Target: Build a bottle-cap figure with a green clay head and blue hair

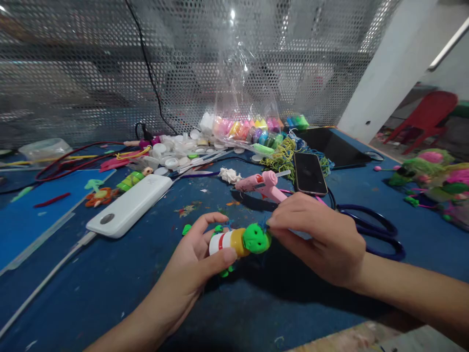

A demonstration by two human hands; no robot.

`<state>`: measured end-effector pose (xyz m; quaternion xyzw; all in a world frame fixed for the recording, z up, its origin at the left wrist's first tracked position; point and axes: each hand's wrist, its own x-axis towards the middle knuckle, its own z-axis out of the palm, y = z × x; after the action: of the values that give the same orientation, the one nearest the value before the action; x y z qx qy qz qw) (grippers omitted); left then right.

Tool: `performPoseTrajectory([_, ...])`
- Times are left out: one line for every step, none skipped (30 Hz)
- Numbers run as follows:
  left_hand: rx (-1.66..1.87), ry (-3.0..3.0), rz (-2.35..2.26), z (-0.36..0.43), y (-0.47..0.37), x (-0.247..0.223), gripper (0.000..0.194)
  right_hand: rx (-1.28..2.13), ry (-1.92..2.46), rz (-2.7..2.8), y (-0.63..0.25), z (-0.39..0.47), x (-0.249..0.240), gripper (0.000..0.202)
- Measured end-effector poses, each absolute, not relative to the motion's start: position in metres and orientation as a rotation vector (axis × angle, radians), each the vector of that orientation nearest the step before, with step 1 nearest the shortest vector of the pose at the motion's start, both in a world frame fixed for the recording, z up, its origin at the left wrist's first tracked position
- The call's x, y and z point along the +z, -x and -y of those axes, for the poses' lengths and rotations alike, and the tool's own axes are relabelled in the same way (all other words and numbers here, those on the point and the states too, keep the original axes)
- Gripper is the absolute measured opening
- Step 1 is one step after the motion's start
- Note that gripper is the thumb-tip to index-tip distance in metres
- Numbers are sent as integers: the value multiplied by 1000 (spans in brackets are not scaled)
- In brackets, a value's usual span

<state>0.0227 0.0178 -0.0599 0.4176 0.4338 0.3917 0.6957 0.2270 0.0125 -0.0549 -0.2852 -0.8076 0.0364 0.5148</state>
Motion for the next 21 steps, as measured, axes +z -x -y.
performPoseTrajectory([872,-931,-967,-18,-23,-60,52,90,677,1937,-227,-13,-55,13])
performPoseTrajectory([877,-929,-970,-18,-23,-60,52,84,666,1933,-227,-13,-55,13])
performPoseTrajectory([884,-926,-979,-18,-23,-60,51,73,661,1933,-228,-13,-55,13])
performPoseTrajectory([894,-923,-989,-17,-24,-59,50,61,656,1941,-228,-13,-55,13])
performPoseTrajectory([902,-919,-998,-17,-24,-59,50,51,652,1957,-228,-13,-55,13])
performPoseTrajectory([902,-917,-1001,-17,-24,-58,50,40,647,1978,-228,-13,-55,14])
performPoseTrajectory([901,-914,-999,-17,-24,-58,50,29,642,2000,-228,-13,-54,14])
performPoseTrajectory([900,-911,-994,-17,-24,-59,51,13,636,2021,-228,-12,-53,15])
performPoseTrajectory([896,-908,-981,-17,-24,-59,51,-1,631,2036,-229,-11,-52,16])
performPoseTrajectory([891,-904,-966,-17,-23,-60,52,-16,626,2036,-229,-10,-50,17])
performPoseTrajectory([891,-898,-953,-18,-23,-60,53,-26,626,2016,-231,-10,-48,20])
performPoseTrajectory([895,-891,-948,-18,-22,-60,53,-39,641,1973,-233,-9,-46,23])
performPoseTrajectory([902,-882,-944,-18,-21,-60,53,-63,670,1907,-235,-10,-43,25])
performPoseTrajectory([913,-867,-942,-19,-21,-60,52,-84,710,1845,-238,-11,-40,26])
performPoseTrajectory([937,-848,-941,-20,-20,-59,50,-83,745,1828,-241,-13,-38,24])
performPoseTrajectory([972,-823,-938,-22,-19,-59,49,-42,763,1882,-244,-16,-36,20])
performPoseTrajectory([1014,-794,-932,-24,-18,-58,46,46,762,2008,-247,-19,-36,15])
performPoseTrajectory([1067,-760,-925,-27,-17,-58,42,172,741,2180,-248,-23,-36,10])
performPoseTrajectory([1127,-718,-920,-30,-16,-57,37,317,715,2362,-249,-26,-38,7])
performPoseTrajectory([1188,-674,-917,-34,-15,-57,31,449,698,2512,-250,-29,-41,6])
performPoseTrajectory([1237,-630,-913,-37,-14,-57,25,541,700,2611,-249,-31,-45,5])
